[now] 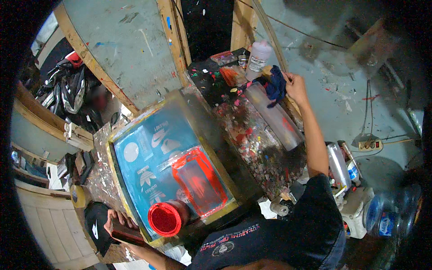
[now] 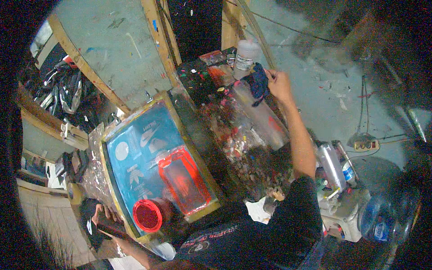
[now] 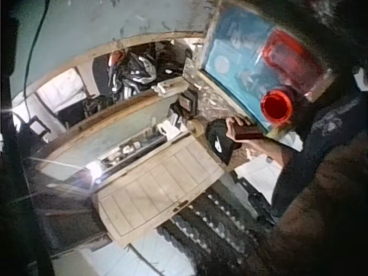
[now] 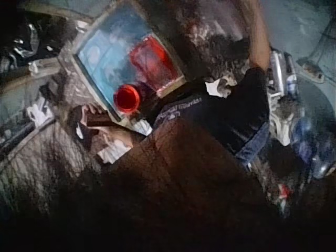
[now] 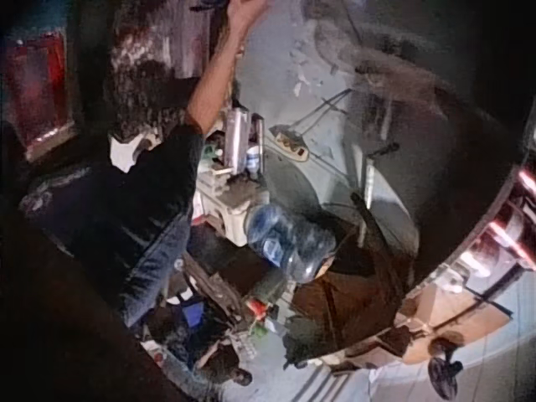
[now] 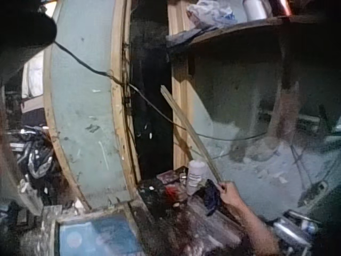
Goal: The person prepares a screen printing frame by applying red ink to a stencil, wiping the surface, and securing the stencil with tape. They then use a utility knife to trim the edges of the stencil and apply clear tape to seal the frame.
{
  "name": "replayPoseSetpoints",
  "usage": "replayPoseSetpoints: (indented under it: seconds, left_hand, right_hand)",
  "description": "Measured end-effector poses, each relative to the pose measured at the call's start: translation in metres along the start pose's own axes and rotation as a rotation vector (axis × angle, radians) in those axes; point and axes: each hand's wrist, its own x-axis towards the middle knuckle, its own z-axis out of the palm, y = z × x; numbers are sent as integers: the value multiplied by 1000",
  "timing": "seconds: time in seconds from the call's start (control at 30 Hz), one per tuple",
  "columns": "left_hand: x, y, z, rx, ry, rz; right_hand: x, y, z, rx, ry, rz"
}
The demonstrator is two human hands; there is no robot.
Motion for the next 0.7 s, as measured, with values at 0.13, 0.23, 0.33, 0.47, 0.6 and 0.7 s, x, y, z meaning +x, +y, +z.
replayPoseSetpoints:
  seconds: [0.13, 0.23, 0.33, 0.47, 0.6, 0.7]
  left_hand:
    - [-11, -1, 11, -51, 3, 47]
    - [-26, 1, 39, 70, 85, 104]
    - [-20, 10, -5, 65, -29, 26]
    - [-28, 13, -2, 65, -71, 25]
    - [-34, 10, 11, 36, -81, 63]
    - [-36, 9, 14, -4, -72, 51]
  right_hand:
    - [-53, -23, -4, 224, -75, 120]
    - [-101, -43, 1, 393, -155, 74]
    - [-158, -50, 3, 261, -232, -48]
    - [-226, -49, 18, 97, -306, -210]
    - [-261, -35, 39, 17, -208, -110]
    - [-271, -41, 34, -127, -192, -359]
